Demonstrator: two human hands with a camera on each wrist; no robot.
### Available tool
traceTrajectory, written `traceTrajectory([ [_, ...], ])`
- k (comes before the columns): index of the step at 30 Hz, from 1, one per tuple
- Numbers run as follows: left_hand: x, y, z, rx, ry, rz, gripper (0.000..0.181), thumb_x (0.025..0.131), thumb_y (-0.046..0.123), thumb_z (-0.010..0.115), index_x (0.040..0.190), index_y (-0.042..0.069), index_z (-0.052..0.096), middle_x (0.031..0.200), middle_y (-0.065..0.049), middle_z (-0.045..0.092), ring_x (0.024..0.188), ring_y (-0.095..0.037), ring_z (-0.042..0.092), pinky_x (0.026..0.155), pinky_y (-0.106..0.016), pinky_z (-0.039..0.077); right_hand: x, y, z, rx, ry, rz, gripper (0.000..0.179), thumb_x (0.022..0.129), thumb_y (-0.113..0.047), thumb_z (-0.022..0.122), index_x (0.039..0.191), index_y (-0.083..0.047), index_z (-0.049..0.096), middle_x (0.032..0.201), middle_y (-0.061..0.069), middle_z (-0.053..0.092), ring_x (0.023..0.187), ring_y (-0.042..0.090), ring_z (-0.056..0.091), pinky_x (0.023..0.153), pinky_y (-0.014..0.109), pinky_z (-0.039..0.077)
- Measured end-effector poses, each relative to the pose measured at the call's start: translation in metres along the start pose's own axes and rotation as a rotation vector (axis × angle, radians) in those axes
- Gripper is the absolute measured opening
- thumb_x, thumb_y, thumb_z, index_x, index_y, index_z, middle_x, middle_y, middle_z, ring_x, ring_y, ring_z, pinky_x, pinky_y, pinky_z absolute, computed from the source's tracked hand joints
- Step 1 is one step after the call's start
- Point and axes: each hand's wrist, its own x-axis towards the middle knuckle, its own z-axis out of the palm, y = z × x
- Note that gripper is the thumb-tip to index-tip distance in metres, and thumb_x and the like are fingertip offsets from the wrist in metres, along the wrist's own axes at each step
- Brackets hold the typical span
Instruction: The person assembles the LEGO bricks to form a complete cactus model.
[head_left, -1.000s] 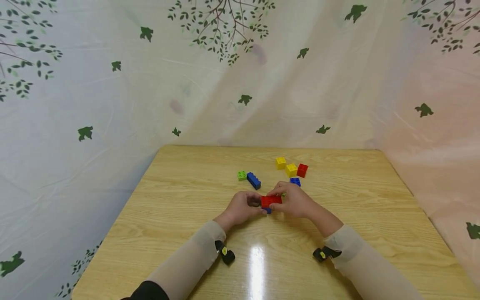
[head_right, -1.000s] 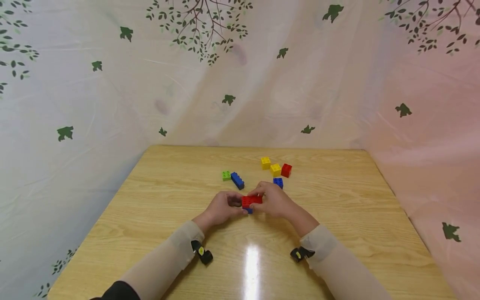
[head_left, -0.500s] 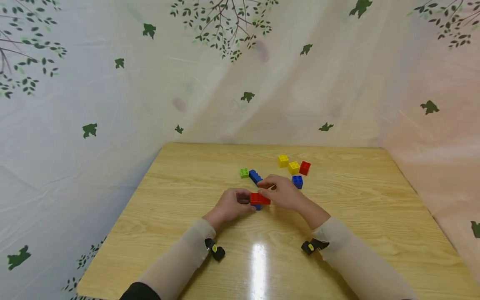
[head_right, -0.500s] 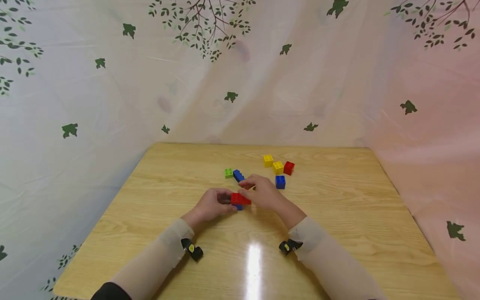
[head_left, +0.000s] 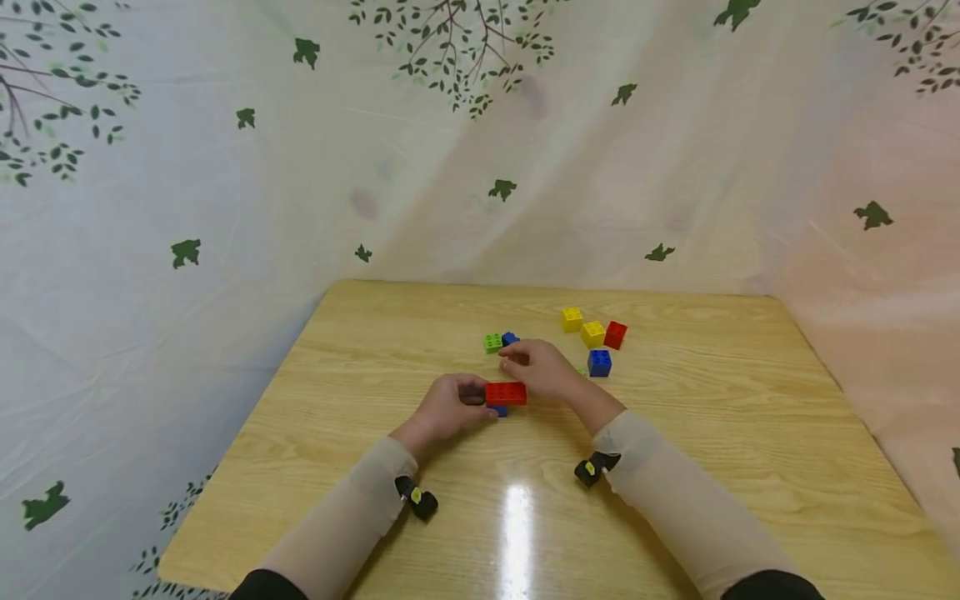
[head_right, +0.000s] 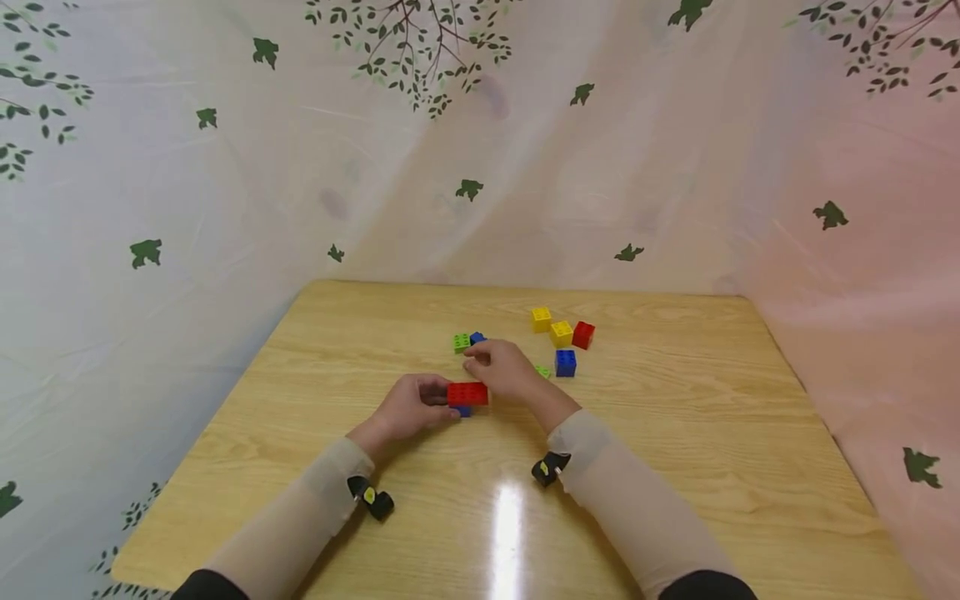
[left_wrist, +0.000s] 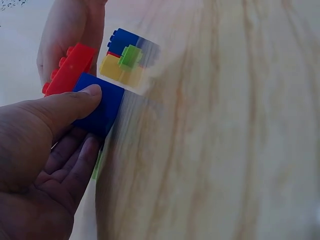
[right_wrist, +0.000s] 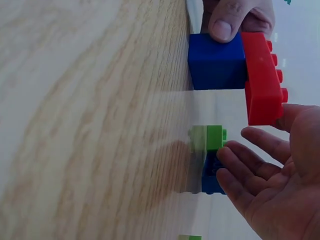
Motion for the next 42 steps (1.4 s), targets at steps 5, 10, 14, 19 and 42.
traceTrajectory([
  [5,-0.002,0.0,-0.001,0.015,0.008,-0.005,0.036,0.084,0.01,0.09,0.116,0.007,0.075,0.111,-0.002,0.077,0.105,-0.018,0.074,0.093,-0.032,0.059,0.009,0.005,0.001,-0.027,0.015,0.01,0.039,0.106,-0.03,0.065,0.14,-0.01,0.067,0.135,0.008,0.066,0.126,0.029,0.06,0.109,0.051,0.048],
  [10,-0.004,-0.002,-0.001,0.004,0.021,-0.018,0.035,0.084,0.011,0.09,0.115,0.007,0.076,0.111,-0.002,0.077,0.103,-0.017,0.074,0.092,-0.032,0.059,0.024,0.011,0.003,-0.034,0.041,0.012,0.043,0.104,-0.024,0.069,0.143,-0.006,0.064,0.139,0.011,0.065,0.129,0.029,0.06,0.11,0.049,0.048],
  [14,-0.005,-0.003,-0.001,-0.007,0.022,-0.022,0.035,0.084,0.01,0.09,0.115,0.007,0.076,0.11,-0.002,0.077,0.103,-0.017,0.074,0.091,-0.032,0.059,0.038,0.012,0.006,-0.027,0.059,0.007,0.048,0.099,-0.018,0.073,0.144,-0.004,0.062,0.139,0.014,0.064,0.126,0.029,0.062,0.108,0.045,0.051],
  [19,-0.005,-0.002,-0.001,-0.019,0.01,-0.01,0.035,0.084,0.012,0.09,0.116,0.008,0.076,0.11,-0.002,0.077,0.103,-0.017,0.074,0.091,-0.032,0.059,0.052,0.014,0.007,0.003,0.08,0.012,0.051,0.094,-0.01,0.077,0.142,-0.002,0.062,0.133,0.015,0.067,0.118,0.028,0.064,0.102,0.042,0.054],
  [42,-0.005,-0.004,0.0,-0.028,0.02,-0.034,0.034,0.084,0.012,0.09,0.114,0.008,0.076,0.108,-0.002,0.078,0.102,-0.018,0.074,0.091,-0.033,0.06,0.067,0.019,0.008,-0.042,0.08,0.049,0.047,0.092,-0.017,0.083,0.135,-0.006,0.069,0.12,0.009,0.071,0.11,0.024,0.065,0.099,0.041,0.055],
])
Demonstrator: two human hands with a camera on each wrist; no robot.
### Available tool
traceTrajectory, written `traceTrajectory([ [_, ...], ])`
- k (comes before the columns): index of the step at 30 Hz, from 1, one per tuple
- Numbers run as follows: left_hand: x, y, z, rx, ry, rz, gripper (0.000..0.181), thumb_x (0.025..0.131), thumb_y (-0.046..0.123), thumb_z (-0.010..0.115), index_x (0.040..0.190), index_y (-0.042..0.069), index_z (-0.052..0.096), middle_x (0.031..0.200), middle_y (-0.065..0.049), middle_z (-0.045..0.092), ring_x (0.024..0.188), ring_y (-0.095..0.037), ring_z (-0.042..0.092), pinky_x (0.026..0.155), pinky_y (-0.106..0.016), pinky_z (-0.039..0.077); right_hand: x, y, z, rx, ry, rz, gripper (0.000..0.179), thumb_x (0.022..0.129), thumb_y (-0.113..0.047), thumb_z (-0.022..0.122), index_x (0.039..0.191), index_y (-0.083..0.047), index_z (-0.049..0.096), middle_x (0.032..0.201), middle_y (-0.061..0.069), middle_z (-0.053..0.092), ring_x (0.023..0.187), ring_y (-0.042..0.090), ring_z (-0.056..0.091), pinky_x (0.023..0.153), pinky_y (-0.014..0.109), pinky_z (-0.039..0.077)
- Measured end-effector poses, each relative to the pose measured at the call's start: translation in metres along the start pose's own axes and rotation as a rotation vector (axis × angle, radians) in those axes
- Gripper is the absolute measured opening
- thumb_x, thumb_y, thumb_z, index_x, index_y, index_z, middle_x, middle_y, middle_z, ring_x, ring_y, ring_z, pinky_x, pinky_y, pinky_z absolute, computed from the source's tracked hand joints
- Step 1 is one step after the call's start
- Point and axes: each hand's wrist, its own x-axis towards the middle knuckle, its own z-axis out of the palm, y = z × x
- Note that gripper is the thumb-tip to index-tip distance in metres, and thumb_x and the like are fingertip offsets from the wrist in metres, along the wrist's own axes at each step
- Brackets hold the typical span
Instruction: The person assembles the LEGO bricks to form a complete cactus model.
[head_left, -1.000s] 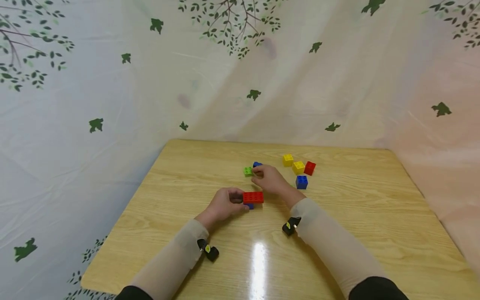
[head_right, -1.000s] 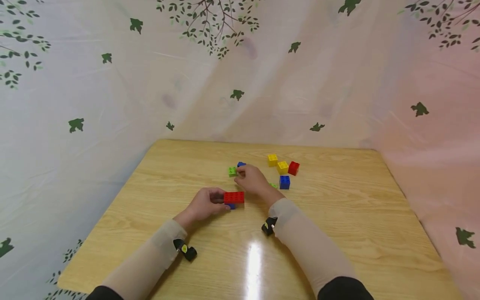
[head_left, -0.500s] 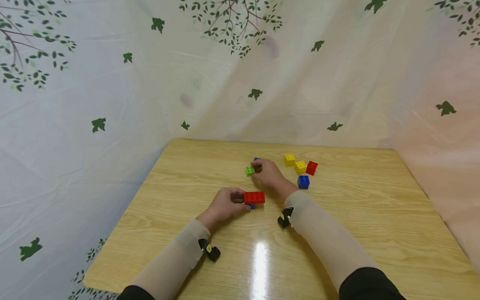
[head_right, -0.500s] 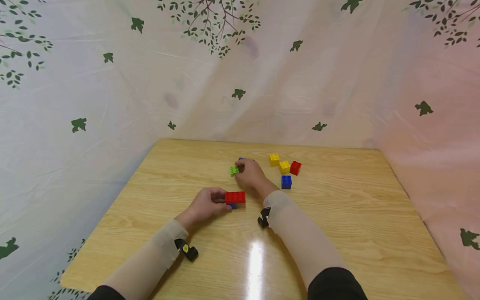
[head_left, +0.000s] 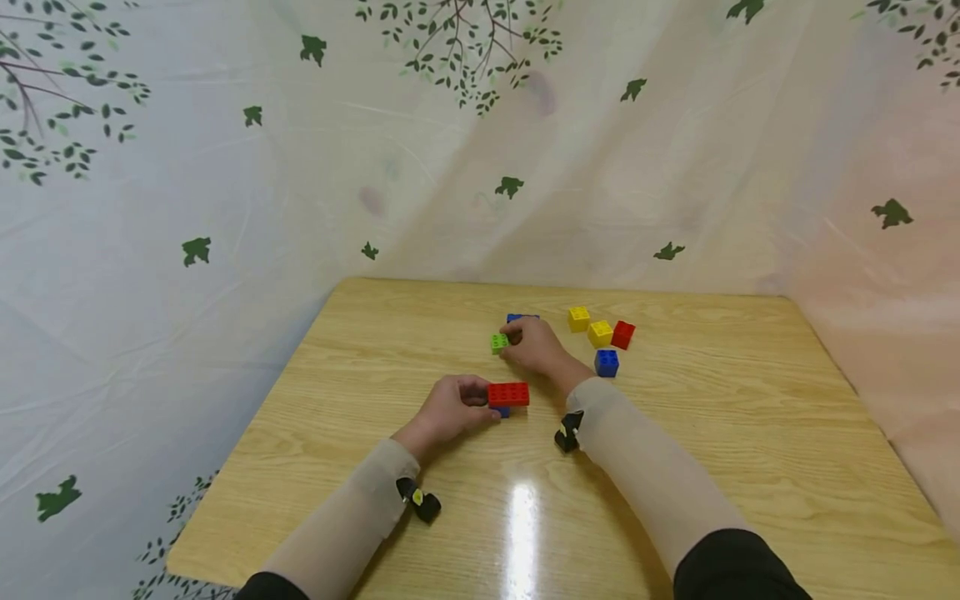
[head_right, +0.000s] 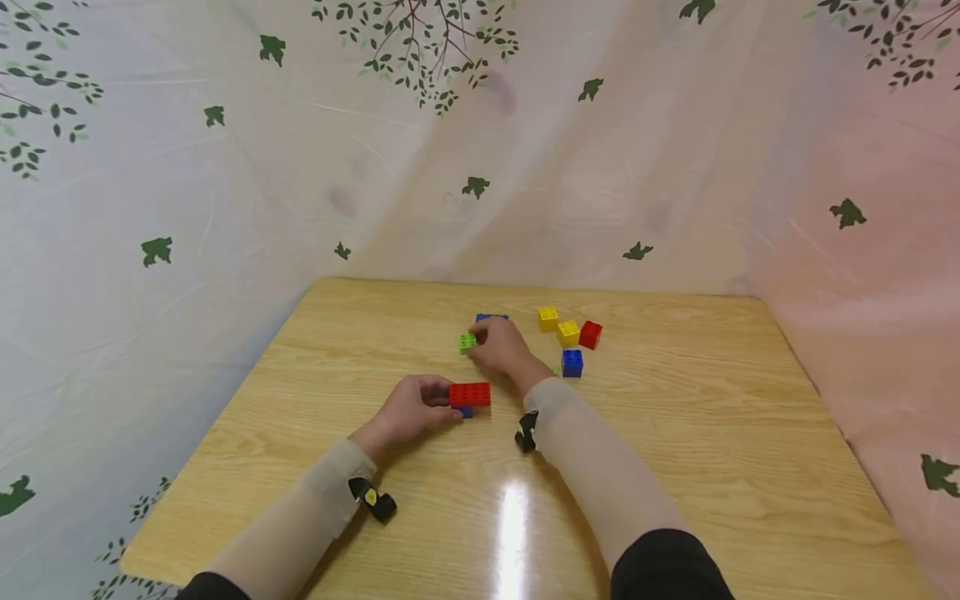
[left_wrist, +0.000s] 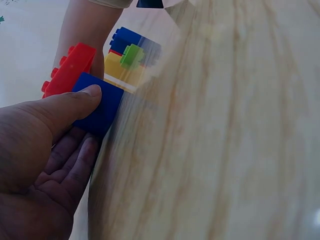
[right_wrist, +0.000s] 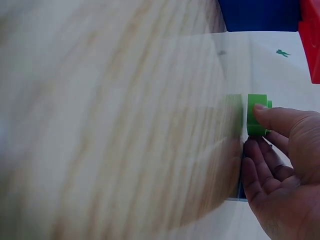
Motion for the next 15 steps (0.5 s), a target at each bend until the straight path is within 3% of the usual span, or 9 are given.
traceTrajectory([
  [15,0.002,0.001,0.0,0.008,-0.001,0.004,0.035,0.084,0.011,0.09,0.115,0.007,0.076,0.109,-0.002,0.078,0.102,-0.017,0.074,0.09,-0.032,0.06,-0.025,0.001,-0.022,0.089,0.03,-0.036,0.038,0.096,-0.024,0.08,0.13,-0.012,0.071,0.127,0.004,0.069,0.108,0.023,0.066,0.091,0.041,0.058],
])
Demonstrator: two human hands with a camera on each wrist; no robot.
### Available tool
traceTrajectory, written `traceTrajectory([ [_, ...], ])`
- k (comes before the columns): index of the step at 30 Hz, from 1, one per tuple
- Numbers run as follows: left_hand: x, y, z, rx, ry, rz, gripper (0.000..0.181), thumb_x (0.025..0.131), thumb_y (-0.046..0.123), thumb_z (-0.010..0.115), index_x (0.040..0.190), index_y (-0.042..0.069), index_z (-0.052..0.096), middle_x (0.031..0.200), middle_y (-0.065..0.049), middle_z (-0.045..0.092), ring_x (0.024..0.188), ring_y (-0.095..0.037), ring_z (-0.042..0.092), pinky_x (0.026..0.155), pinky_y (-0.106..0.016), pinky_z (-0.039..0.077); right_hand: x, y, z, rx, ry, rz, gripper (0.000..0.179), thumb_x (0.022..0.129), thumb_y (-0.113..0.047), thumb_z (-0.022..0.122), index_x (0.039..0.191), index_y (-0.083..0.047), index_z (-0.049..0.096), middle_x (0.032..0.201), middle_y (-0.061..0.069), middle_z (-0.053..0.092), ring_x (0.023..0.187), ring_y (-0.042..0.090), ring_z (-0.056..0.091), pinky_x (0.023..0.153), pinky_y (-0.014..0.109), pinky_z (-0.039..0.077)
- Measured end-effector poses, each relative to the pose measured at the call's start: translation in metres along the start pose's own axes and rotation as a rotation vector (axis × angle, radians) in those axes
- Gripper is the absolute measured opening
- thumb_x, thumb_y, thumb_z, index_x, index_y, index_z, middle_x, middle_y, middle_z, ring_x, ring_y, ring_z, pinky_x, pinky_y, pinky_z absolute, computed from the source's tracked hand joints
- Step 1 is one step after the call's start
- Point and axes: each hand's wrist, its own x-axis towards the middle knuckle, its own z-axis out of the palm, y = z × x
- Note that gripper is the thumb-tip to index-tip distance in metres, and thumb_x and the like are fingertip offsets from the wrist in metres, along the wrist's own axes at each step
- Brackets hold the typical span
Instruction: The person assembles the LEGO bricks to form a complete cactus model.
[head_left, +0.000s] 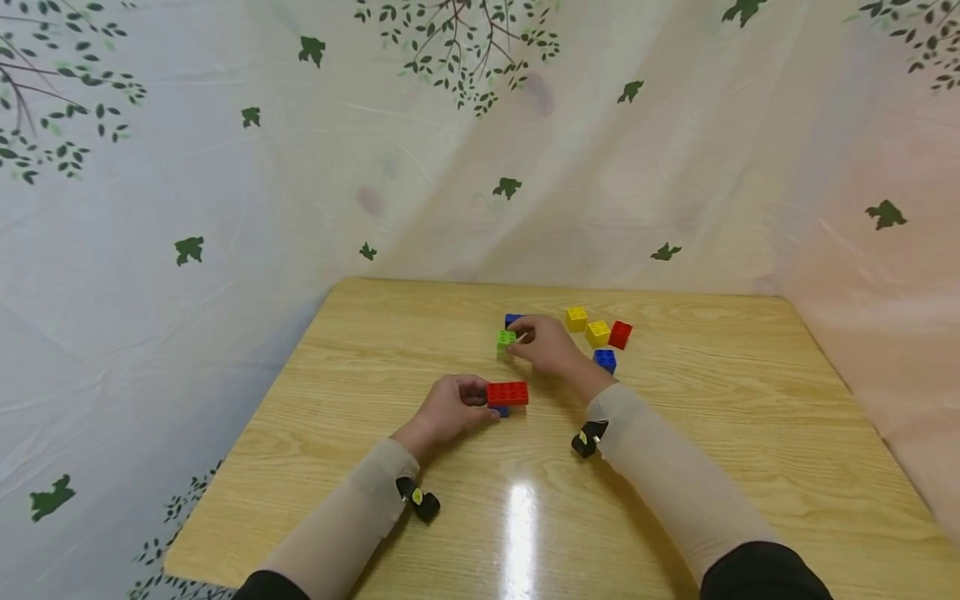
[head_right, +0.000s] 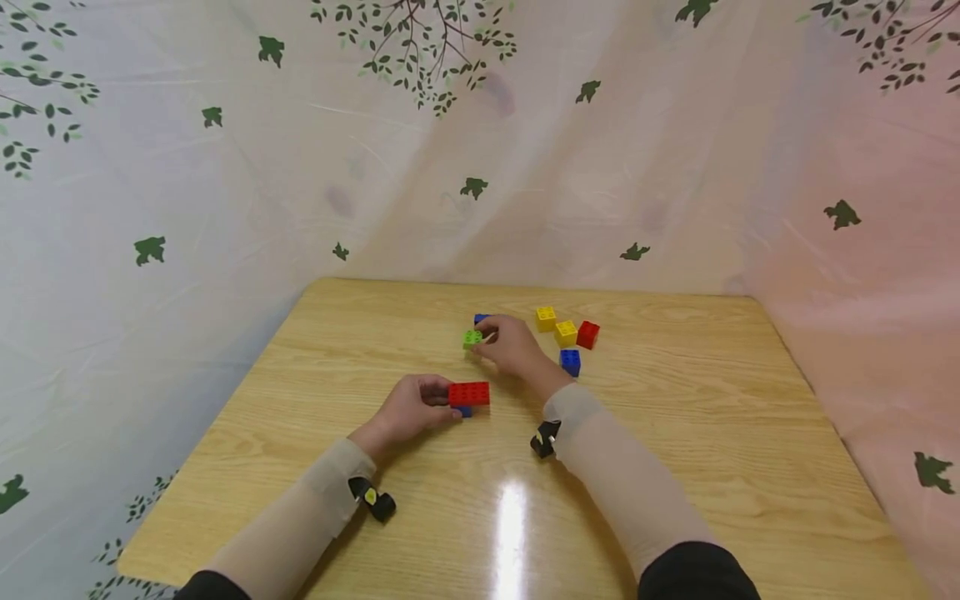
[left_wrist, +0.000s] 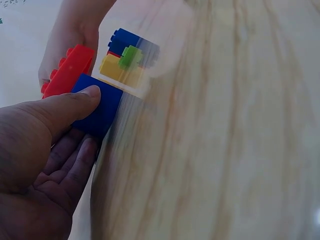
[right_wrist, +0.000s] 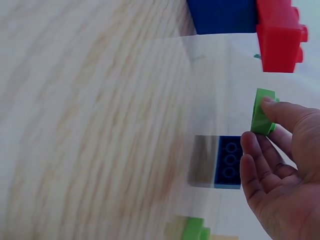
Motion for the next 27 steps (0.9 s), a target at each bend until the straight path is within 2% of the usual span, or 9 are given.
traceTrajectory([
  [7,0.002,0.0,0.005,0.02,-0.007,0.024,0.036,0.084,0.011,0.09,0.117,0.005,0.074,0.111,-0.003,0.077,0.103,-0.017,0.074,0.091,-0.032,0.059,-0.016,-0.006,-0.008,0.025,0.011,-0.033,0.036,0.095,-0.025,0.081,0.128,-0.011,0.072,0.124,0.004,0.07,0.105,0.024,0.066,0.085,0.039,0.059],
  [14,0.003,0.003,0.012,0.004,-0.017,0.051,0.036,0.084,0.008,0.089,0.117,0.003,0.074,0.111,-0.005,0.077,0.103,-0.018,0.074,0.09,-0.031,0.06,-0.036,-0.012,-0.016,0.038,0.024,-0.068,0.035,0.095,-0.027,0.081,0.125,-0.013,0.071,0.122,0.002,0.07,0.104,0.023,0.066,0.086,0.04,0.06],
  [20,0.006,0.005,0.018,0.029,-0.025,0.025,0.036,0.084,0.012,0.09,0.116,0.009,0.075,0.11,0.0,0.077,0.102,-0.015,0.073,0.092,-0.032,0.059,-0.052,-0.013,-0.022,0.053,0.015,-0.097,0.034,0.096,-0.025,0.08,0.126,-0.013,0.07,0.12,0.003,0.069,0.1,0.022,0.066,0.084,0.039,0.06],
  [27,0.011,0.009,0.027,0.014,-0.041,0.03,0.037,0.083,0.012,0.091,0.115,0.007,0.075,0.108,-0.001,0.077,0.102,-0.016,0.074,0.092,-0.032,0.059,-0.066,-0.014,-0.029,0.047,0.038,-0.088,0.037,0.097,-0.031,0.078,0.13,-0.016,0.07,0.117,0.0,0.07,0.099,0.023,0.066,0.08,0.039,0.059],
])
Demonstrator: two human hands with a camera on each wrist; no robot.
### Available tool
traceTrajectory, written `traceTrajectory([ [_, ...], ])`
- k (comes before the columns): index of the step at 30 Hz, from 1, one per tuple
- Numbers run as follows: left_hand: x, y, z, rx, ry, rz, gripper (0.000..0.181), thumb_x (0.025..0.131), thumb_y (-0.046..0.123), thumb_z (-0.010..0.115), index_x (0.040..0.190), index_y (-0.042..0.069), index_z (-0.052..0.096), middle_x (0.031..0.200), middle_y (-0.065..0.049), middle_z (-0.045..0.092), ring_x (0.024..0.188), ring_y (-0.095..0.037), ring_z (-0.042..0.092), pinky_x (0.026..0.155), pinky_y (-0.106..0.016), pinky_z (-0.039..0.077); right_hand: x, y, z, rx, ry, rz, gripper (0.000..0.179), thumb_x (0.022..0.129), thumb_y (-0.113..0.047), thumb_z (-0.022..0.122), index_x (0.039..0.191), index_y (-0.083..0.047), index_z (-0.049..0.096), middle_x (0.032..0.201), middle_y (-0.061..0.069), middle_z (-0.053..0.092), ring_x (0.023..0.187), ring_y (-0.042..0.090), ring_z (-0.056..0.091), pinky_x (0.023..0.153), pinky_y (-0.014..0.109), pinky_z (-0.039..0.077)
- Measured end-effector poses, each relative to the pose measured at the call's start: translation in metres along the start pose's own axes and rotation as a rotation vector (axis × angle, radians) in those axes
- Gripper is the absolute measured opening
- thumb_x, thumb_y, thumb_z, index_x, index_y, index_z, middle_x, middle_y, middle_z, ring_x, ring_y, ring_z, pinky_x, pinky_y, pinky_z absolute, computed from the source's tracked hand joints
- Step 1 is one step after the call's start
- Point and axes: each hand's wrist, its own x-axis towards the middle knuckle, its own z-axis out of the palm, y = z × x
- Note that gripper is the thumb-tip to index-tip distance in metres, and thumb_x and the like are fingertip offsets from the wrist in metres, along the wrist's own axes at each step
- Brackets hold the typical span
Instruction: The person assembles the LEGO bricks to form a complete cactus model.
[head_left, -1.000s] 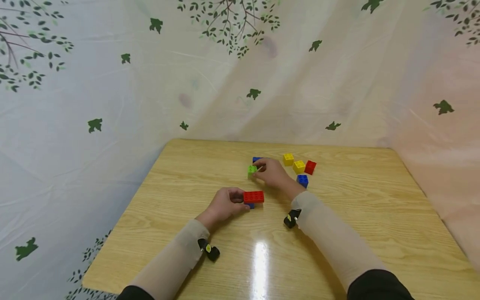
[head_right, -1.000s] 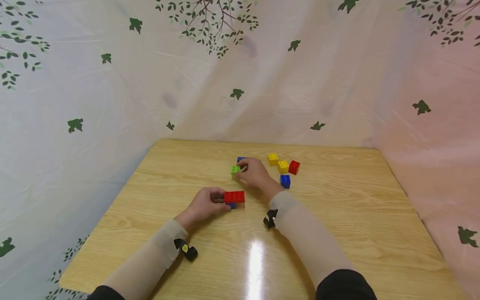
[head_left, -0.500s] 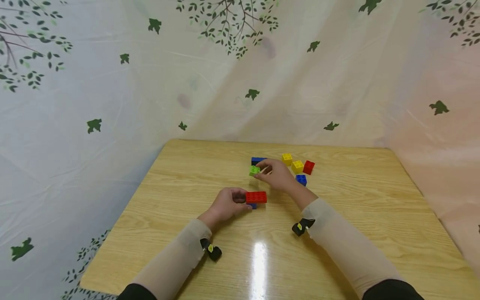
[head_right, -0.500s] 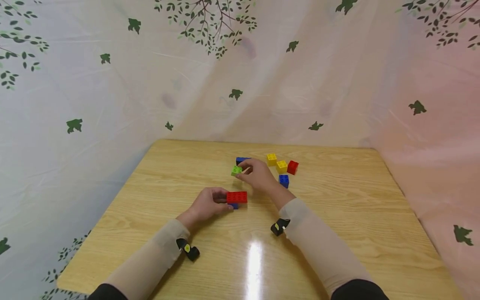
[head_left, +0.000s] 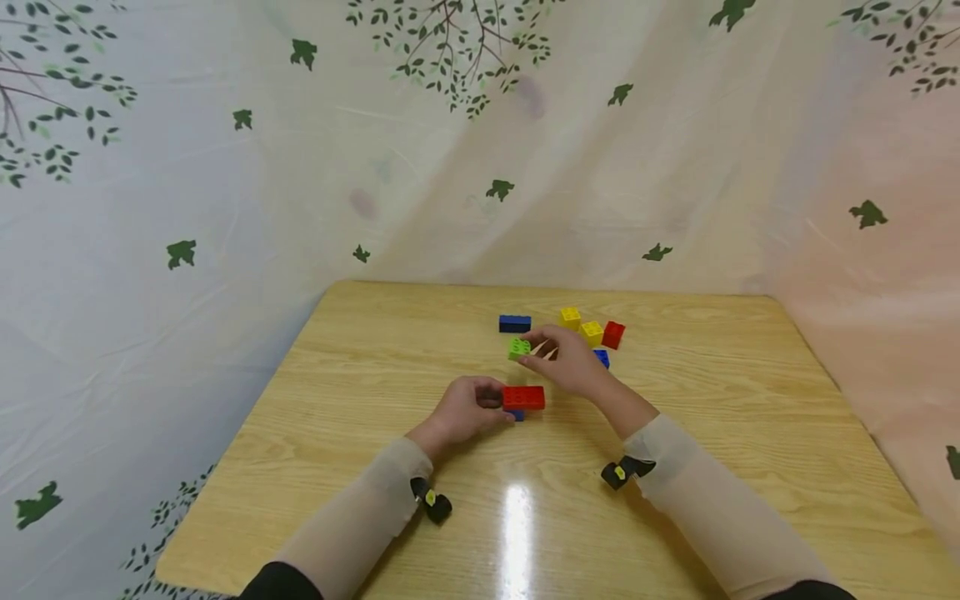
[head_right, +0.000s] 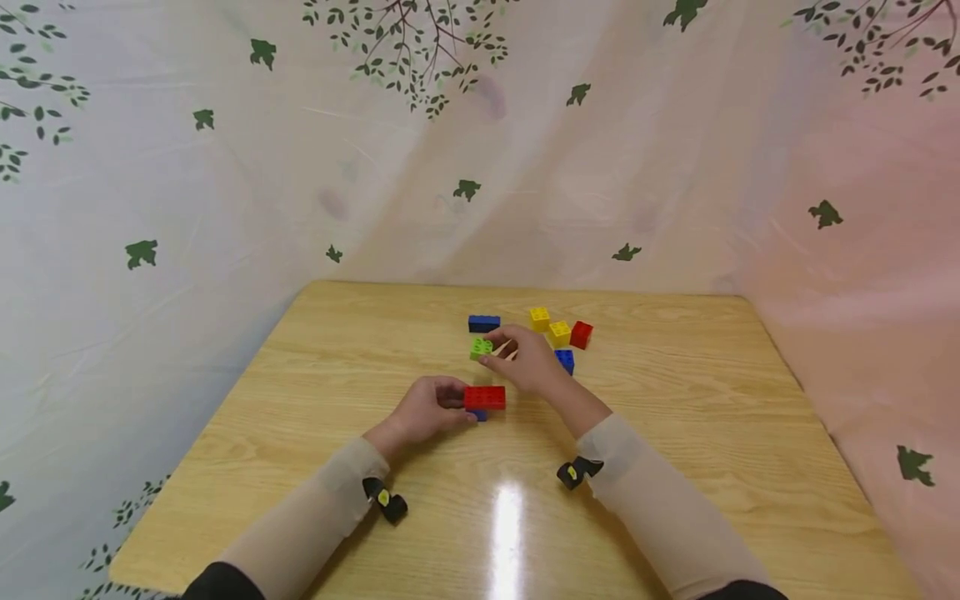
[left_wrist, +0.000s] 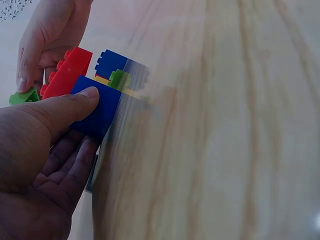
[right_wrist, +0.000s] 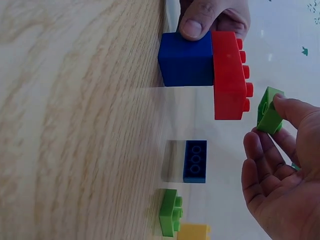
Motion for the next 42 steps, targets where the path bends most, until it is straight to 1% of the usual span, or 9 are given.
traceTrajectory([
  [6,0.002,0.004,0.006,0.006,-0.003,-0.001,0.035,0.083,0.014,0.091,0.115,0.01,0.075,0.108,0.0,0.077,0.102,-0.015,0.074,0.092,-0.032,0.059,-0.011,0.001,-0.005,-0.018,0.016,-0.03,0.037,0.095,-0.029,0.081,0.128,-0.016,0.072,0.117,-0.001,0.071,0.097,0.02,0.067,0.081,0.038,0.059],
  [12,0.005,0.005,0.012,0.021,-0.011,0.014,0.035,0.083,0.016,0.091,0.114,0.012,0.076,0.108,0.002,0.077,0.101,-0.013,0.073,0.091,-0.03,0.059,-0.018,0.002,-0.008,-0.026,-0.007,-0.074,0.035,0.094,-0.027,0.082,0.125,-0.013,0.074,0.116,0.0,0.07,0.097,0.018,0.069,0.086,0.04,0.058],
  [15,0.006,0.005,0.014,0.033,-0.015,0.025,0.035,0.083,0.016,0.092,0.114,0.012,0.076,0.108,0.002,0.077,0.1,-0.013,0.073,0.09,-0.029,0.059,-0.021,0.002,-0.009,-0.035,-0.02,-0.067,0.036,0.094,-0.028,0.083,0.126,-0.014,0.074,0.118,0.0,0.07,0.099,0.018,0.068,0.089,0.041,0.057],
  [19,0.007,0.006,0.017,0.042,-0.022,0.027,0.036,0.083,0.016,0.092,0.115,0.011,0.075,0.109,0.001,0.076,0.1,-0.014,0.073,0.091,-0.029,0.059,-0.025,0.004,-0.008,-0.051,-0.033,-0.052,0.035,0.093,-0.027,0.083,0.125,-0.015,0.074,0.118,0.0,0.069,0.1,0.018,0.067,0.091,0.042,0.057],
  [24,0.007,0.008,0.019,0.037,-0.034,0.031,0.035,0.084,0.014,0.091,0.115,0.01,0.075,0.11,0.0,0.076,0.1,-0.014,0.073,0.09,-0.029,0.059,-0.03,0.007,-0.007,-0.07,-0.033,-0.048,0.032,0.093,-0.026,0.084,0.122,-0.016,0.075,0.112,-0.004,0.069,0.098,0.016,0.066,0.089,0.039,0.057],
  [27,0.008,0.008,0.02,0.022,-0.04,0.041,0.034,0.084,0.012,0.09,0.115,0.009,0.075,0.11,-0.001,0.076,0.1,-0.014,0.074,0.089,-0.029,0.06,-0.033,0.008,-0.007,-0.072,-0.028,-0.061,0.03,0.092,-0.025,0.084,0.12,-0.016,0.076,0.111,-0.005,0.069,0.097,0.016,0.066,0.088,0.039,0.056],
  [31,0.008,0.007,0.022,0.007,-0.04,0.04,0.036,0.084,0.011,0.09,0.116,0.007,0.075,0.111,-0.002,0.076,0.1,-0.015,0.074,0.089,-0.028,0.06,-0.038,0.009,-0.007,-0.073,-0.028,-0.076,0.028,0.092,-0.024,0.084,0.119,-0.017,0.076,0.111,-0.006,0.07,0.096,0.016,0.067,0.087,0.04,0.056],
  [36,0.008,0.007,0.023,-0.001,-0.04,0.042,0.038,0.084,0.009,0.089,0.119,0.003,0.073,0.113,-0.006,0.076,0.102,-0.017,0.074,0.09,-0.029,0.06,-0.043,0.011,-0.007,-0.066,-0.044,-0.07,0.028,0.092,-0.024,0.084,0.118,-0.019,0.077,0.108,-0.008,0.069,0.095,0.014,0.066,0.087,0.039,0.055],
  [42,0.007,0.009,0.023,0.022,-0.038,0.042,0.038,0.086,0.012,0.089,0.119,0.005,0.074,0.113,-0.003,0.076,0.102,-0.014,0.073,0.091,-0.028,0.059,-0.047,0.012,-0.007,-0.056,-0.048,-0.077,0.028,0.091,-0.023,0.085,0.118,-0.02,0.077,0.106,-0.008,0.069,0.094,0.015,0.066,0.086,0.04,0.055],
])
